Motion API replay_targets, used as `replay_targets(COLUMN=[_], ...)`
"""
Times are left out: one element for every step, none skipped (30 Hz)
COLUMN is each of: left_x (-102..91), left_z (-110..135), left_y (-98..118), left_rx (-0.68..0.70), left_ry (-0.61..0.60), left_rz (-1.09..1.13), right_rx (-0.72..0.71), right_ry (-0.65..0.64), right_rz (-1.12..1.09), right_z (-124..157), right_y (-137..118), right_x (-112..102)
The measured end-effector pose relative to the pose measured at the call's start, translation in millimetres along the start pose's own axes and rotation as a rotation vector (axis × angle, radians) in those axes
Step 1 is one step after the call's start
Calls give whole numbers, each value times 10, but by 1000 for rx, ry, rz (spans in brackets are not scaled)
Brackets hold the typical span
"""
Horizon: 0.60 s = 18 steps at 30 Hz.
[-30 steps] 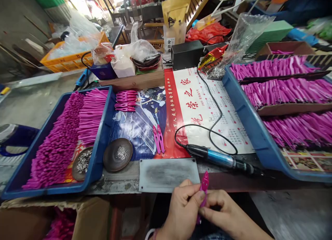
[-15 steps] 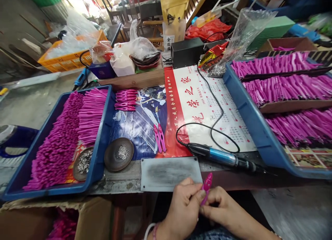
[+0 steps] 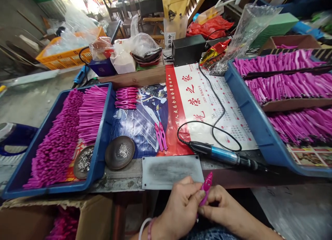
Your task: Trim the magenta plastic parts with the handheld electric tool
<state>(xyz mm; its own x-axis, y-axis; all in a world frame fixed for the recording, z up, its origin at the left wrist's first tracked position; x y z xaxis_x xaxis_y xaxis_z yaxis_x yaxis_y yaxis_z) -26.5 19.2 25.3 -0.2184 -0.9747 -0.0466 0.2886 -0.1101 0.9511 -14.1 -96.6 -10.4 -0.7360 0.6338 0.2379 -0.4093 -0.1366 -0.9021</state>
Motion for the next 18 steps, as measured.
replay_targets(left_x=[-10,-19,-26,-32,-35,-38,-41,-44,-48,-51,-56,-63,-69,-76,-85,-94,-105,-115], left_z=[7,13,18,23,27,31,34,37,40,43,45,48,52,56,62,68,73,75], left_y=[-2,-3,-4,-4,-3,-2,-2,-2,-2,-4,-5,-6,-6,-4,0,5,13,19], left_rx=[-5,-10,-14,-18,-20,-21,-23,-24,-24,-26,-29,-34,-37,-39,-41,-41,-37,-33], left_ry=[-2,-7,-13,-17,-25,-33,-37,-42,-46,-52,-57,-60,-66,-70,-73,-77,-80,-84], left_rz=[-1,-2,-3,-4,-6,-9,-13,-18,-22,-26,-30,-34,-36,-37,-39,-41,-42,-43], right_rx=[-4,-7,-11,-13,-12,-9,-3,4,8,16,23,27,29,30,30,30,32,34], right_ry=[-2,-3,-5,-7,-9,-17,-24,-31,-40,-46,-54,-61,-69,-77,-83,-88,-96,-103], right_rz=[8,16,20,19,18,14,8,0,-7,-12,-15,-17,-16,-15,-17,-20,-25,-32], right_z=[-4,-7,-10,-13,-14,-15,-15,-15,-15,-14,-14,-14,-15,-17,-21,-24,-28,-32], right_y=[-2,-5,-10,-14,-16,-16,-15,-13,-12,-9,-8,-8,-10,-13,-17,-23,-29,-35], right_x=[6,12,18,24,29,37,43,49,54,57,62,66,72,77,84,89,96,100])
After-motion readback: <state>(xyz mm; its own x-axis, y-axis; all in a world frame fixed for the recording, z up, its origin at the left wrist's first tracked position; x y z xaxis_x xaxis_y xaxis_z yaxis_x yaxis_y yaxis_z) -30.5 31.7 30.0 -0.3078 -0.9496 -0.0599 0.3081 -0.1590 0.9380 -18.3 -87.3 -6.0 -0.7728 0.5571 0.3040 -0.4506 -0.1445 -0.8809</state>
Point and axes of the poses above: each hand's wrist, its own z-axis away from the middle knuckle, its own x-axis out of the palm, y = z × x, the point moved 5 cm from there along -z, towards the middle knuckle, and after that the axes turned 2 degrees about z, right-handed, at the moved point
